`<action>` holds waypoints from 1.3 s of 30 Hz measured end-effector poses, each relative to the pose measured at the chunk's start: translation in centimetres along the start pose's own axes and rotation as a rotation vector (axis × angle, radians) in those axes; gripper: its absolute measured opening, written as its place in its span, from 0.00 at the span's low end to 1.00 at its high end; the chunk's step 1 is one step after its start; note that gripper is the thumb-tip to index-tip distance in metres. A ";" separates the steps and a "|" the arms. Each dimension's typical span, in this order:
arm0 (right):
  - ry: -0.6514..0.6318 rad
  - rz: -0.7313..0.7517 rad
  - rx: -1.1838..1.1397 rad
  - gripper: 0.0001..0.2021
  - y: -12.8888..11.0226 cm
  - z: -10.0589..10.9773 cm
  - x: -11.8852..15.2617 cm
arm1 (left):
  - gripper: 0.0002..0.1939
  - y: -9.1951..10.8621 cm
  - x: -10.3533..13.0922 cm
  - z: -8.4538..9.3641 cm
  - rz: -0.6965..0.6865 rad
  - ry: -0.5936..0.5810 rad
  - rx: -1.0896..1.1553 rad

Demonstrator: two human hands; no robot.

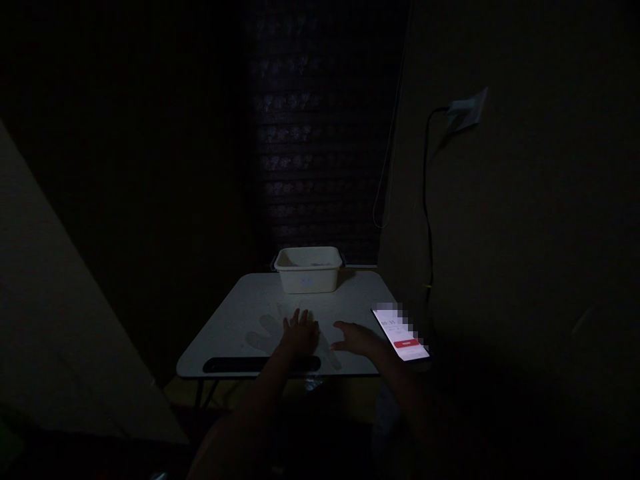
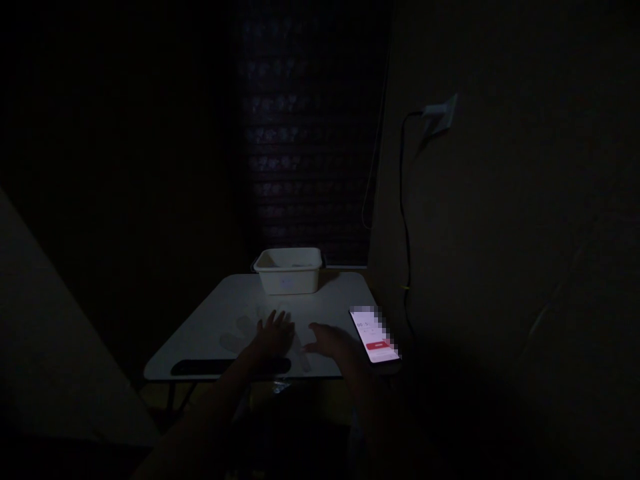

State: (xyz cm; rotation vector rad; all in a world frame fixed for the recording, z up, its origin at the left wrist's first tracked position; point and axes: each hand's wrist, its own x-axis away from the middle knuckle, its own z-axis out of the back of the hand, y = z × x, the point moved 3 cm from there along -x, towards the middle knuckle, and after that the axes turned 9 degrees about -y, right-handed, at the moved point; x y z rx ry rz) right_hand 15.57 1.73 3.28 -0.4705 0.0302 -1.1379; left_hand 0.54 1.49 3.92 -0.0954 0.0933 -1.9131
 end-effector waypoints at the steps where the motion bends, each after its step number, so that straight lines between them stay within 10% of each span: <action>1: 0.007 -0.003 -0.003 0.33 0.1 -0.1 0.0 | 0.19 0.0 0.0 0.0 -0.004 -0.003 -0.001; 39: -0.115 -0.021 0.008 0.46 0.4 0.6 0.9 | 0.19 -0.8 0.5 0.0 0.035 0.004 0.018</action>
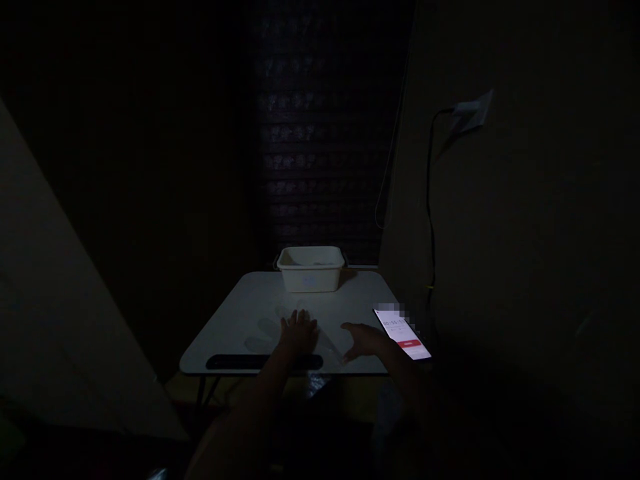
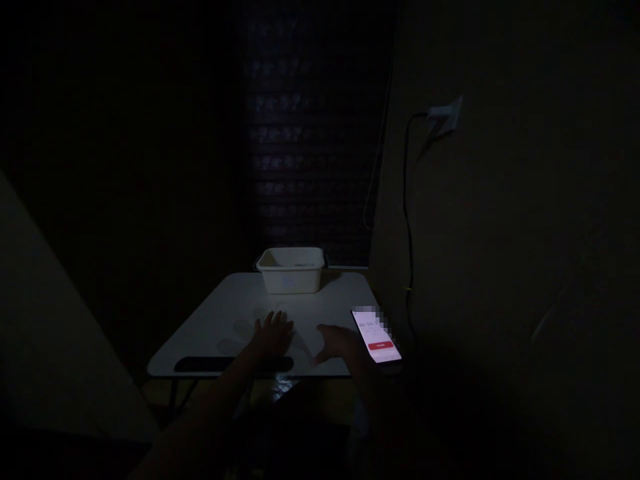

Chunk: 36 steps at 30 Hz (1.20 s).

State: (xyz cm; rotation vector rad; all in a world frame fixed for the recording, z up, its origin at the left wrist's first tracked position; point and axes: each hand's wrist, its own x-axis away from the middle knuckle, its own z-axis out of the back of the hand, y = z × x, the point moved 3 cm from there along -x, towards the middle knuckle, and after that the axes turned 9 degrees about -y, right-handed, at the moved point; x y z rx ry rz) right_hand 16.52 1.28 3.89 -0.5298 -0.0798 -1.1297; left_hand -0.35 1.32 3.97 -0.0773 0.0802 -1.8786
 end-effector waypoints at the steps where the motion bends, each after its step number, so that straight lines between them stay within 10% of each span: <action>1: -0.003 -0.006 -0.005 0.46 0.0 0.0 0.0 | 0.19 0.0 0.0 0.0 0.001 -0.011 -0.001; 16: 0.089 -0.079 -0.039 0.29 0.7 0.1 0.0 | 0.20 -0.5 0.0 -0.2 0.041 -0.025 -0.014; 36: 0.046 -0.086 0.029 0.39 0.6 0.2 0.0 | 0.19 -1.5 -0.2 -0.6 0.034 -0.038 -0.034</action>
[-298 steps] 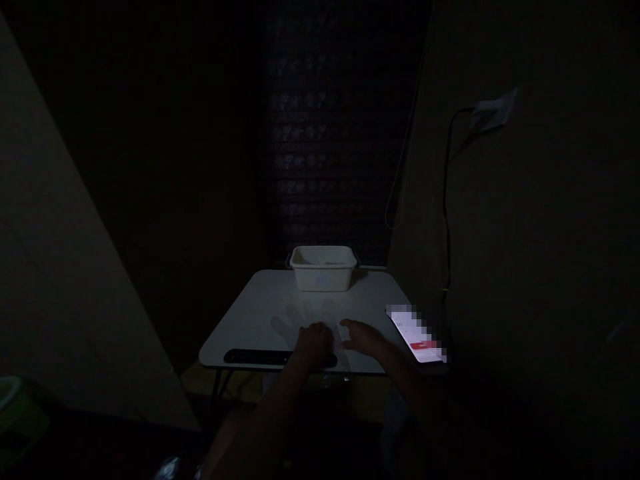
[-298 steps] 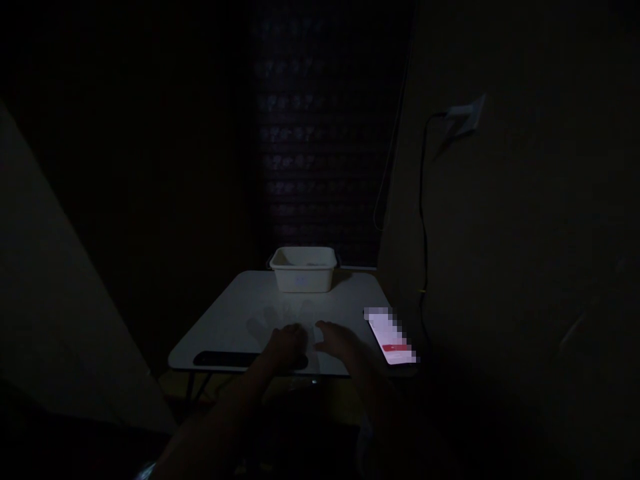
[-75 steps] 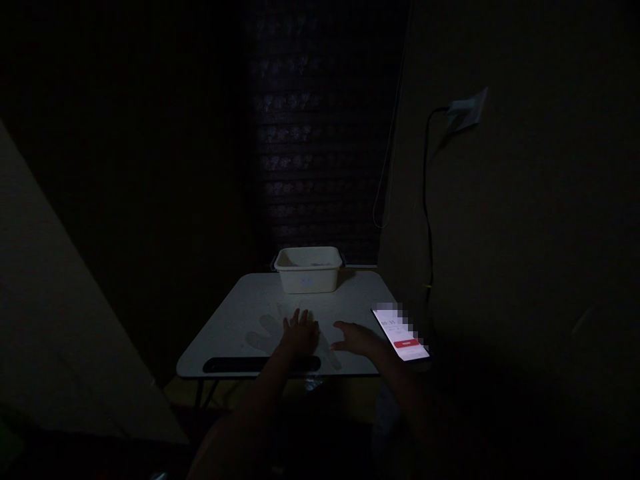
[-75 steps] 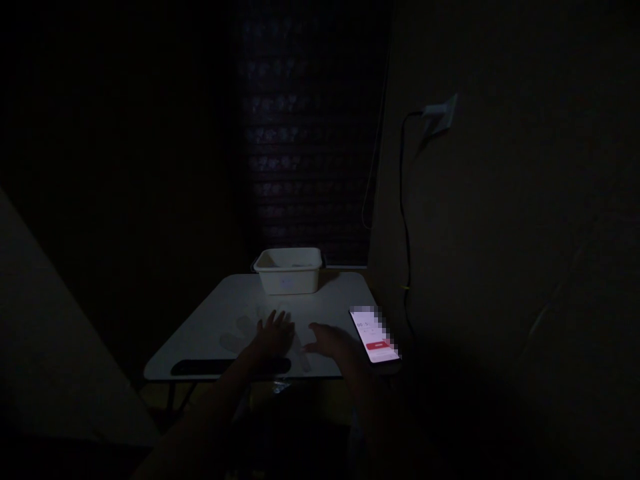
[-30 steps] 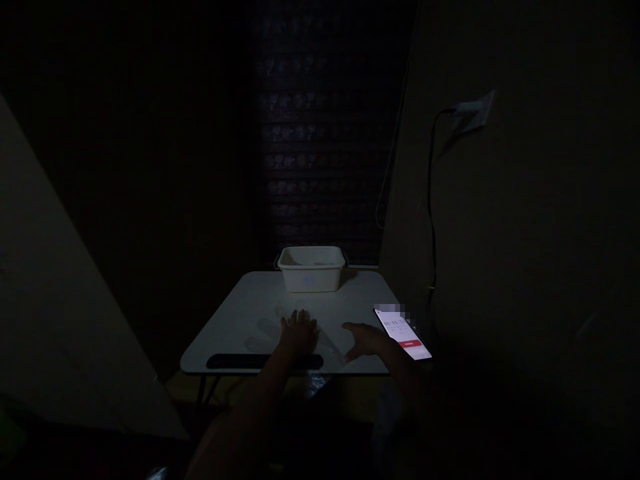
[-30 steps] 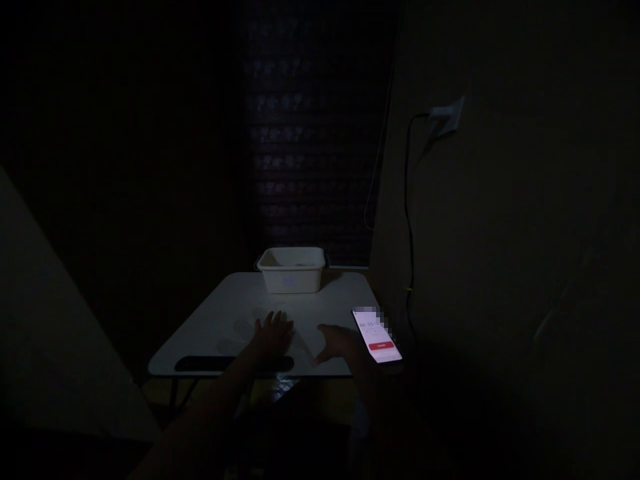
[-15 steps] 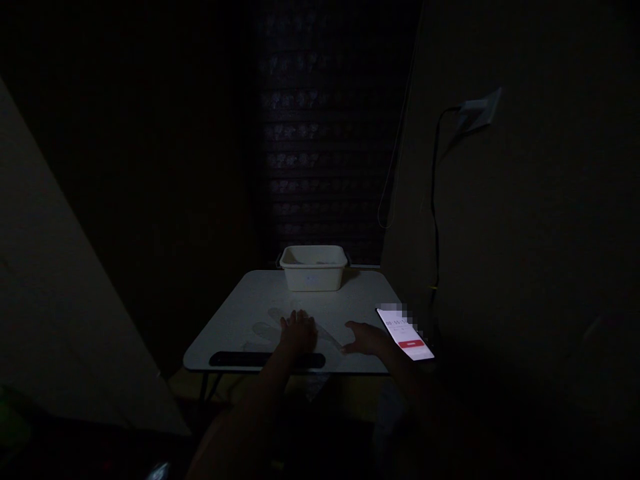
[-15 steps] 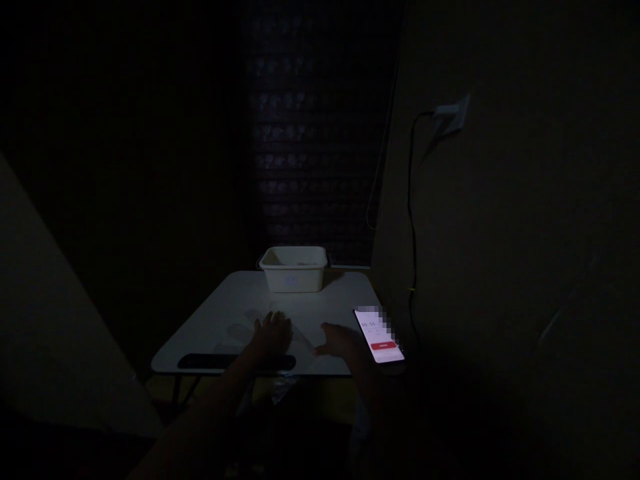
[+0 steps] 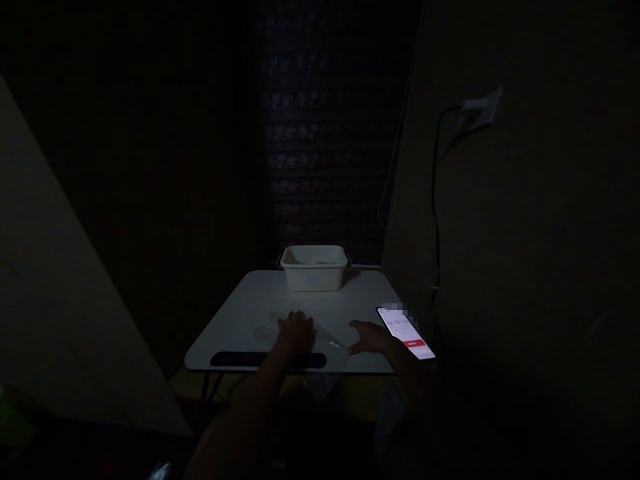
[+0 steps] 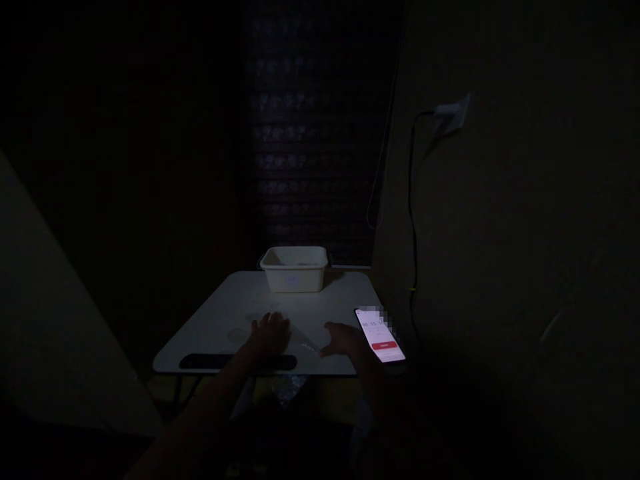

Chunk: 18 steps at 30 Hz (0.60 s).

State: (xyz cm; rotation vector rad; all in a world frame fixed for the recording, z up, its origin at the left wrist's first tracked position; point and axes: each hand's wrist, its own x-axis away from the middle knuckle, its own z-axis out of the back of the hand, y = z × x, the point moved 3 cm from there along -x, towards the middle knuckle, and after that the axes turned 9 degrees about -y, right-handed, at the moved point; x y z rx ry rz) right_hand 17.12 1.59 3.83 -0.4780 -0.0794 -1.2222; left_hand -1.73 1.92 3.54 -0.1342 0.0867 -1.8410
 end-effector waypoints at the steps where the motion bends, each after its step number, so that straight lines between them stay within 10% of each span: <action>1: 0.004 -0.001 -0.004 0.38 0.1 0.0 0.0 | 0.19 0.1 0.0 0.1 -0.004 0.006 -0.005; 18: 0.059 -0.048 -0.002 0.30 0.4 0.2 0.2 | 0.18 0.5 0.5 0.6 -0.074 0.026 0.023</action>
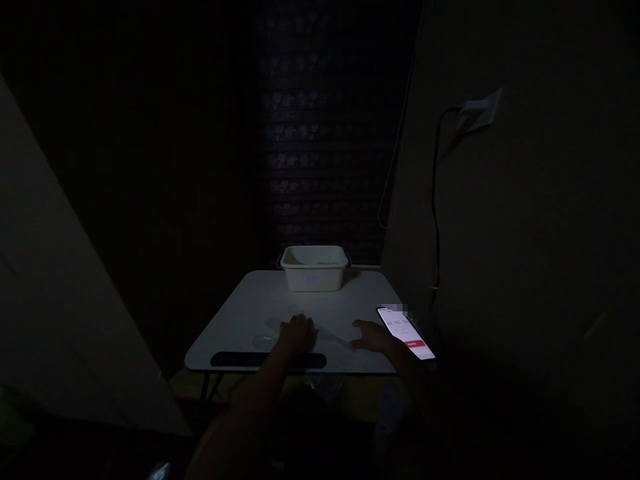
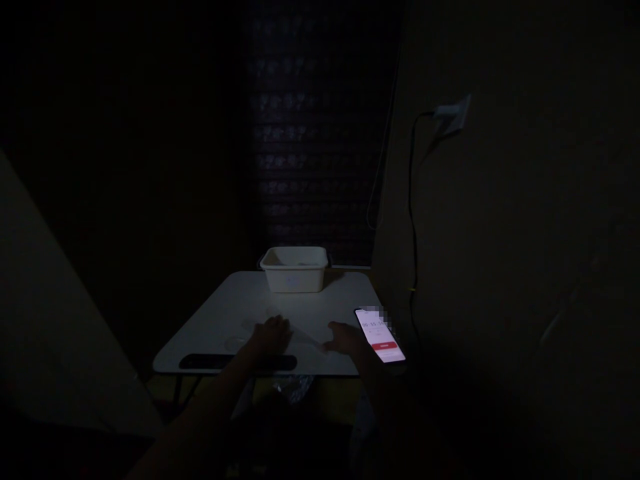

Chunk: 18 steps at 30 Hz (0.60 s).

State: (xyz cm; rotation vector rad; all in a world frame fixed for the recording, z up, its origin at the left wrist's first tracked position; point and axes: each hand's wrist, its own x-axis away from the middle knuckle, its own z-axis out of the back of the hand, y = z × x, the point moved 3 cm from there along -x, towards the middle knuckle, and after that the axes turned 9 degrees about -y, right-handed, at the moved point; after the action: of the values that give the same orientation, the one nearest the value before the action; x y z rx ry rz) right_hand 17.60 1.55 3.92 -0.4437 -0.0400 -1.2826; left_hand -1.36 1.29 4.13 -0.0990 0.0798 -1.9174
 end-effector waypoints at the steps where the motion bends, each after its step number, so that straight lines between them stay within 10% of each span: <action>1: 0.001 -0.002 0.008 0.31 -0.1 -0.1 -0.1 | 0.18 0.0 0.0 0.0 0.006 -0.004 -0.003; 18: 0.101 -0.156 0.122 0.20 -0.1 0.6 -0.2 | 0.20 0.5 0.6 1.2 0.161 -0.092 -0.028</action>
State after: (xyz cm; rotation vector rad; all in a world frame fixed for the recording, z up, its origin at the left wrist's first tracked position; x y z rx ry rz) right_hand 17.56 1.94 4.47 -0.2741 -0.0685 -1.4459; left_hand -0.98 0.58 5.25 -0.1944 0.0511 -1.7488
